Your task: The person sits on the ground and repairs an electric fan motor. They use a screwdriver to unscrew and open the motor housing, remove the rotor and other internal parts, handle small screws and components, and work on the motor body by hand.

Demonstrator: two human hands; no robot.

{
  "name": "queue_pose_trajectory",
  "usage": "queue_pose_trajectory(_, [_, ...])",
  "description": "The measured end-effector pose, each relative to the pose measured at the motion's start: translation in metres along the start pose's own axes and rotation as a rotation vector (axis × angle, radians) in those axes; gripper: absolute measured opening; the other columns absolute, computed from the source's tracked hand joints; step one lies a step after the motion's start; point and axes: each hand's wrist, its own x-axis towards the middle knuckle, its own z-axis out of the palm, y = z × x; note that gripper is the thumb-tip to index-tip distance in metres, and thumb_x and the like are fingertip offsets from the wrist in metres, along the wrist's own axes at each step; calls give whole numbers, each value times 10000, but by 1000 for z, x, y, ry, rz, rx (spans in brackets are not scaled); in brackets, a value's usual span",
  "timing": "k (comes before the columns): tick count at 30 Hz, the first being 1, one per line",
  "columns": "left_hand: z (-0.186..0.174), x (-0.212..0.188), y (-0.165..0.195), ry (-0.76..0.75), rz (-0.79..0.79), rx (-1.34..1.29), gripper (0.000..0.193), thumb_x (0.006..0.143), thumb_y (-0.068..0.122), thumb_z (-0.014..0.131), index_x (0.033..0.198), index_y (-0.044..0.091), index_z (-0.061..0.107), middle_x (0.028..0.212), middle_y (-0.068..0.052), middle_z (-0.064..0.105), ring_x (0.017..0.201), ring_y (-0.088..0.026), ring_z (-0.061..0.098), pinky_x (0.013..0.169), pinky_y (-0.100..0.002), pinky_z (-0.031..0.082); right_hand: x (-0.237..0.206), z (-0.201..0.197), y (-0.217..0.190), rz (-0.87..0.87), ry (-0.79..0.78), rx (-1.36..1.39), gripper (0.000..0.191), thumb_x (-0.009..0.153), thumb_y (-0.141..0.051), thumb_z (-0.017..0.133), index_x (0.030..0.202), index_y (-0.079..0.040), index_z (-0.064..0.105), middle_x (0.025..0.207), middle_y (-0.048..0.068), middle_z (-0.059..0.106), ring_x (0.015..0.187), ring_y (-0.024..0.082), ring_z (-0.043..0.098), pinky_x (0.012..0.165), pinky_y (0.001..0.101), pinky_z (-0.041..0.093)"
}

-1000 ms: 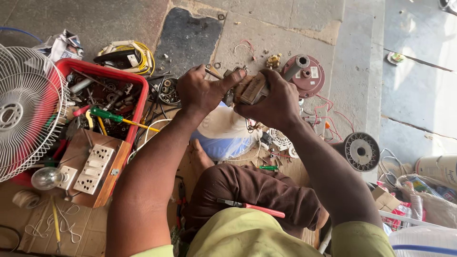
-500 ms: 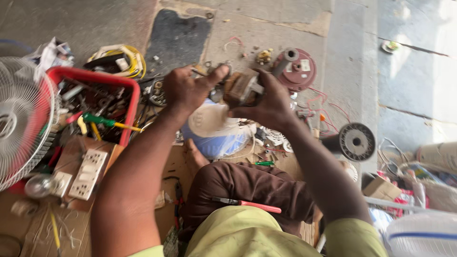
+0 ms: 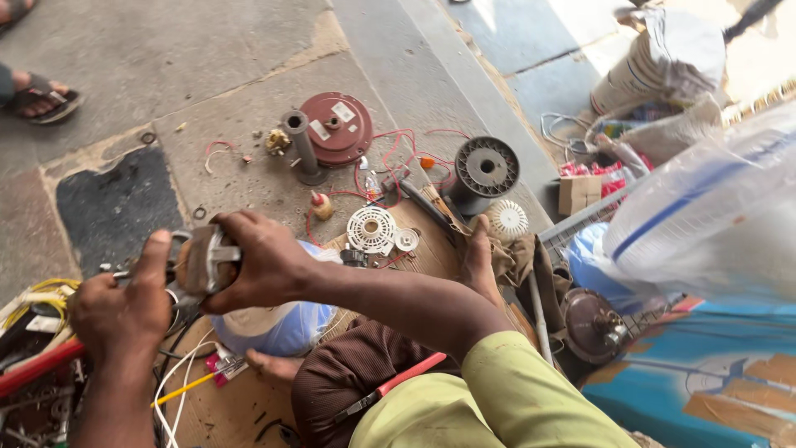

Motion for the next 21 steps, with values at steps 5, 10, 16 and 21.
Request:
queue_pose_trajectory(5, [4, -3, -11, 45, -72, -80, 885, 894, 734, 798, 973, -142, 704, 1095, -328, 678, 1010, -435, 652, 911, -515, 509, -1, 5, -7, 59, -11, 49, 1040, 482, -467, 903, 1344, 19, 582, 1201, 193, 667, 1078, 337, 704, 934, 396, 594])
queue_pose_trajectory(10, [7, -6, -12, 98, -64, -154, 746, 831, 632, 753, 911, -110, 724, 1002, -258, 713, 942, -366, 685, 899, -453, 538, -4, -6, -8, 70, -4, 42, 983, 503, -467, 914, 1305, 9, 604, 1202, 194, 665, 1087, 350, 698, 935, 403, 588])
queue_pose_trajectory(16, [10, -5, -10, 97, 27, -162, 633, 894, 572, 729, 820, -57, 744, 835, -184, 714, 817, -296, 669, 861, -439, 552, -13, -22, 6, 25, 21, 26, 949, 509, -457, 913, 1297, -22, 612, 1179, 159, 677, 1059, 305, 714, 929, 387, 597])
queue_pose_trajectory(21, [13, -6, -4, 94, 288, -281, 317, 1030, 310, 775, 886, 28, 748, 660, -87, 589, 647, -225, 540, 694, -413, 454, -14, -33, 15, -117, 92, 120, 972, 472, -383, 1023, 1292, -78, 600, 1124, 102, 668, 1014, 242, 696, 909, 378, 587])
